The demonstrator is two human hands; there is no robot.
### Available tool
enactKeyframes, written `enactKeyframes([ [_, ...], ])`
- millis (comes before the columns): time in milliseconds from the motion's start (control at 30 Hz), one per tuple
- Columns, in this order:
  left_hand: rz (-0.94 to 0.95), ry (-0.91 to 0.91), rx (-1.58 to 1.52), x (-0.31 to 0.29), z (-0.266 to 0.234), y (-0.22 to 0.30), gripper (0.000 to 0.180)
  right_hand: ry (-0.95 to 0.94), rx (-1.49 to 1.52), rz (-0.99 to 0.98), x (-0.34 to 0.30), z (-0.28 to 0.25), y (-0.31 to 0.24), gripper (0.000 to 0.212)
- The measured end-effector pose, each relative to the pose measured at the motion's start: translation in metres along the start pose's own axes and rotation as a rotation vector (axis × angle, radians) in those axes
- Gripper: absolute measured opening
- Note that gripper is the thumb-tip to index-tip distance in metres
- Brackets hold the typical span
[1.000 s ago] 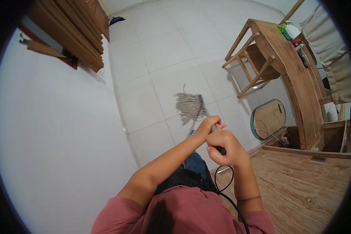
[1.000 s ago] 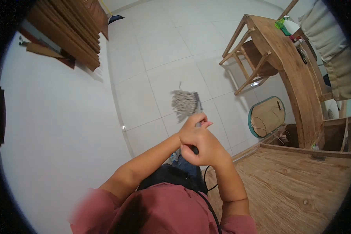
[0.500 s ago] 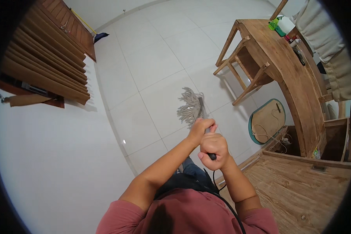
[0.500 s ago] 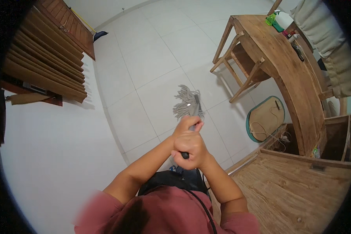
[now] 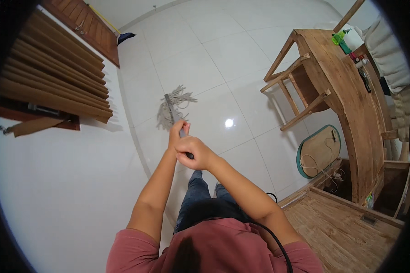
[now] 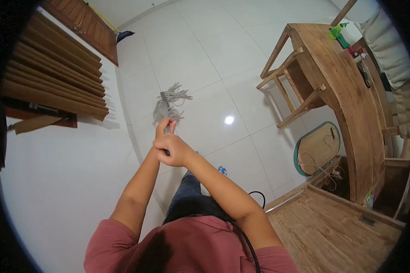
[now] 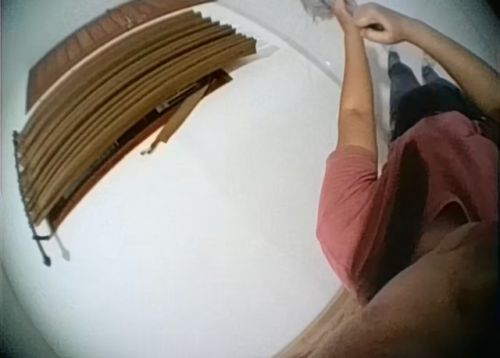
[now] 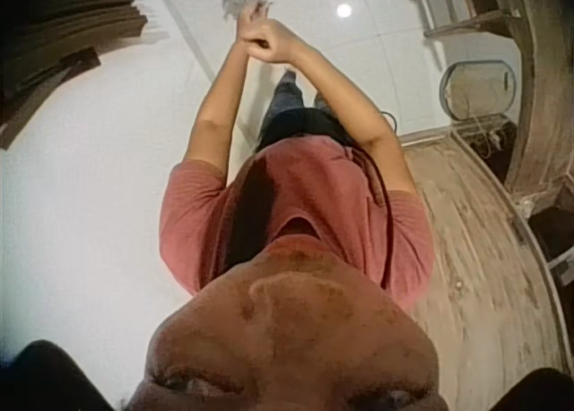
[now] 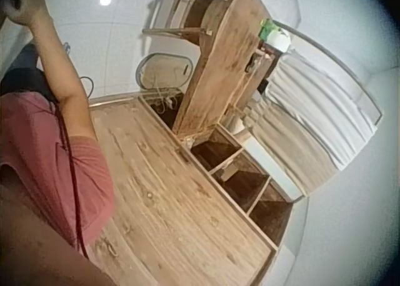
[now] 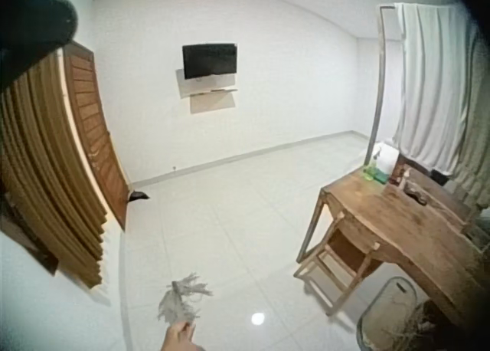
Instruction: The person mops a white tiled floor in a bedroom using a string mop. They move the mop back and forth across the floor, navigating around a bed, a wooden desk, and a chair. The person systematically covers the open floor area, including the space under the desk and near the bed frame.
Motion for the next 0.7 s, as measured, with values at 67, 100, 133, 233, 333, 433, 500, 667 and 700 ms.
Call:
enactKeyframes([
  [67,0.005,-0.03,-0.026,0.02,0.003,-0.011,0.016,0.027,-0.003,0.053,0.014,-0.008,0.012,0.021],
  [100,-0.012,-0.054,-0.022,0.028,0.007,-0.015,0.017,0.056,0.006,0.075,0.019,-0.016,0.016,0.021],
  [133,-0.026,-0.079,-0.023,0.039,0.013,-0.017,0.018,0.086,0.009,0.097,0.027,-0.027,0.015,0.021],
  [233,-0.087,-0.139,-0.089,0.07,0.036,-0.017,0.02,0.178,0.0,0.12,0.045,-0.057,0.012,0.021],
  [333,-0.107,-0.196,-0.157,0.096,0.062,-0.007,0.02,0.248,-0.023,0.179,0.06,-0.094,-0.001,0.021],
  [433,-0.007,-0.285,-0.185,0.12,0.095,0.029,0.019,0.358,-0.075,0.238,0.057,-0.129,-0.01,0.021],
  [500,0.076,-0.338,-0.169,0.126,0.117,0.051,0.018,0.437,-0.11,0.28,0.047,-0.145,-0.016,0.02],
  [667,0.2,-0.596,-0.301,0.102,0.177,0.111,0.016,0.655,-0.416,0.353,-0.008,-0.168,-0.052,0.017],
  [700,0.235,-0.631,-0.34,0.092,0.186,0.126,0.017,0.71,-0.447,0.378,-0.019,-0.17,-0.065,0.017],
])
Point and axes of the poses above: each hand's wrist, its own x-axis towards the middle knuckle, its own z-axis out of the palm, y = z × x, the point moved 4 cm from there along x, towards the middle knuckle, and after that the axes turned 4 degrees about -x, right-handed, at the moved point
